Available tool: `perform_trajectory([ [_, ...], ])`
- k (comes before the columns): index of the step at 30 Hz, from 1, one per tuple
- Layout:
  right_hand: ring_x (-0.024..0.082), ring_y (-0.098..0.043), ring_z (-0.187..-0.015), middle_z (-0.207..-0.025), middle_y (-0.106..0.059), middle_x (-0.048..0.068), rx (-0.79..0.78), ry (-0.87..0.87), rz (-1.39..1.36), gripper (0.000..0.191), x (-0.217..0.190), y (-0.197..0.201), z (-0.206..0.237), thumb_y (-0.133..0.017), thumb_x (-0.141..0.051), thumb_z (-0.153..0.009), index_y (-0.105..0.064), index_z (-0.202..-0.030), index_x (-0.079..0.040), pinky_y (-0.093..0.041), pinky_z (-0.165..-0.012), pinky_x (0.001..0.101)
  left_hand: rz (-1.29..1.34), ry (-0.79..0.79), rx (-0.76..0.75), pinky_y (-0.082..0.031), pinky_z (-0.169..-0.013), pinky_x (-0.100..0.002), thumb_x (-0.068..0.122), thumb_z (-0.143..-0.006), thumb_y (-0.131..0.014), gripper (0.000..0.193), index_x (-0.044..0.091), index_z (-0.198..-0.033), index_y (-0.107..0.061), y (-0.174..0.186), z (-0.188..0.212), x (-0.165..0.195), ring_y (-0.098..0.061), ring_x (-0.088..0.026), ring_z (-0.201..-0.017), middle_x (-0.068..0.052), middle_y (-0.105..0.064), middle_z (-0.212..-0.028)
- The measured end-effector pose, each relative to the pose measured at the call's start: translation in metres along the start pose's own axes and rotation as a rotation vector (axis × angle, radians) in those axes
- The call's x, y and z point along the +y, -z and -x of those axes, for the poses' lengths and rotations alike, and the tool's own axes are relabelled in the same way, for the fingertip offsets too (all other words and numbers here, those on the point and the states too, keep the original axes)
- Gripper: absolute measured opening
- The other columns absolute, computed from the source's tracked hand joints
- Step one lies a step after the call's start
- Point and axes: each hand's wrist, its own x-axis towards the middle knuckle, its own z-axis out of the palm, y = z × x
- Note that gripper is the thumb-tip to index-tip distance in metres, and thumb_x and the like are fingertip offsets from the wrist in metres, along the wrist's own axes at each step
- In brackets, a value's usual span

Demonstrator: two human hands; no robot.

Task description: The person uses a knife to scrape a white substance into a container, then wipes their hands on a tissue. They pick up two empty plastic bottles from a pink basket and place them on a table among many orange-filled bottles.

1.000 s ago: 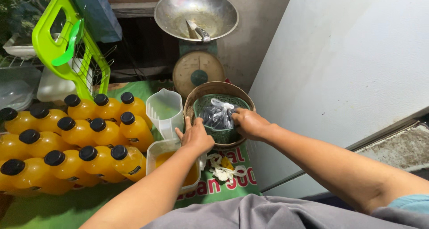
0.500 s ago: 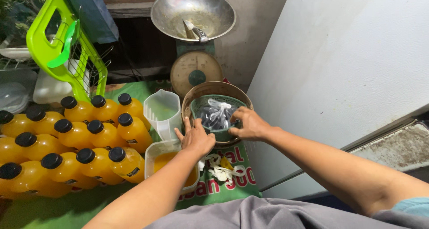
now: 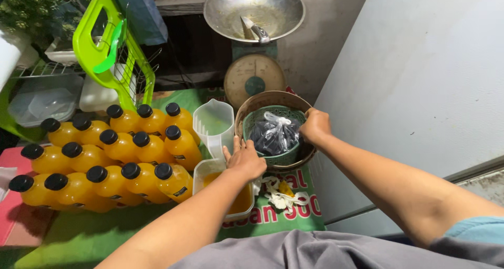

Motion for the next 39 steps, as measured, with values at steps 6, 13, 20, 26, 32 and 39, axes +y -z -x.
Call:
perform_trajectory([
  [6,0.029,-0.075,-0.091,-0.1,-0.076,0.018,-0.028,-0.109,-0.036,0.03,0.004,-0.012,-0.026,-0.068,-0.003,-0.078,-0.075,-0.108,-0.004,-0.059,-0.081,0.038,0.017,-0.012,-0.005,0.004,-0.126,-0.055,0.031,-0.09,-0.062,0.073,0.0,-0.149,-0.033,-0.003,0.001,-0.003,0.002,-0.032,-0.16,-0.019,-0.022,-0.167],
  [13,0.023,-0.074,-0.079,-0.092,-0.077,0.012,-0.07,-0.149,-0.153,0.023,-0.002,0.01,-0.016,-0.067,-0.003,-0.082,-0.077,-0.102,-0.008,-0.057,-0.072,0.0365,0.005,-0.093,0.091,0.001,-0.125,-0.057,0.028,-0.088,-0.064,0.069,-0.003,-0.142,-0.035,-0.006,0.008,0.003,0.001,-0.037,-0.158,-0.028,-0.02,-0.165],
  [20,0.019,-0.072,-0.084,-0.093,-0.076,0.008,0.013,-0.073,-0.344,0.021,0.008,0.019,-0.015,-0.067,0.0,-0.084,-0.076,-0.101,-0.009,-0.056,-0.073,0.0365,-0.024,-0.131,0.116,0.007,-0.121,-0.063,0.025,-0.086,-0.062,0.066,-0.002,-0.141,-0.037,0.001,0.017,0.009,0.005,-0.037,-0.157,-0.028,-0.021,-0.164],
  [26,0.028,-0.072,-0.091,-0.102,-0.078,0.01,0.157,0.118,-0.027,0.033,0.023,-0.002,-0.013,-0.073,0.001,-0.076,-0.076,-0.105,-0.014,-0.052,-0.088,0.0395,-0.234,-0.064,-0.063,0.012,-0.121,-0.062,0.034,-0.093,-0.057,0.078,-0.004,-0.154,-0.027,0.017,0.009,0.014,0.008,-0.035,-0.159,-0.027,-0.018,-0.166],
  [32,0.031,-0.064,-0.105,-0.106,-0.072,0.01,0.152,0.414,0.177,0.043,0.034,-0.015,0.008,-0.074,0.004,-0.069,-0.072,-0.109,-0.014,-0.035,-0.101,0.0408,-0.356,-0.058,-0.156,0.012,-0.121,-0.066,0.041,-0.106,-0.033,0.07,-0.004,-0.159,-0.021,0.011,0.013,0.017,0.005,-0.037,-0.159,-0.023,-0.021,-0.167],
  [39,0.03,-0.062,-0.113,-0.112,-0.07,0.01,0.185,0.54,0.298,0.05,0.04,-0.014,0.005,-0.069,0.007,-0.074,-0.067,-0.12,-0.011,-0.035,-0.103,0.0458,-0.336,-0.111,-0.08,0.01,-0.121,-0.064,0.045,-0.105,-0.034,0.069,0.001,-0.157,-0.028,0.004,0.006,0.007,-0.004,-0.036,-0.158,-0.025,-0.029,-0.163],
])
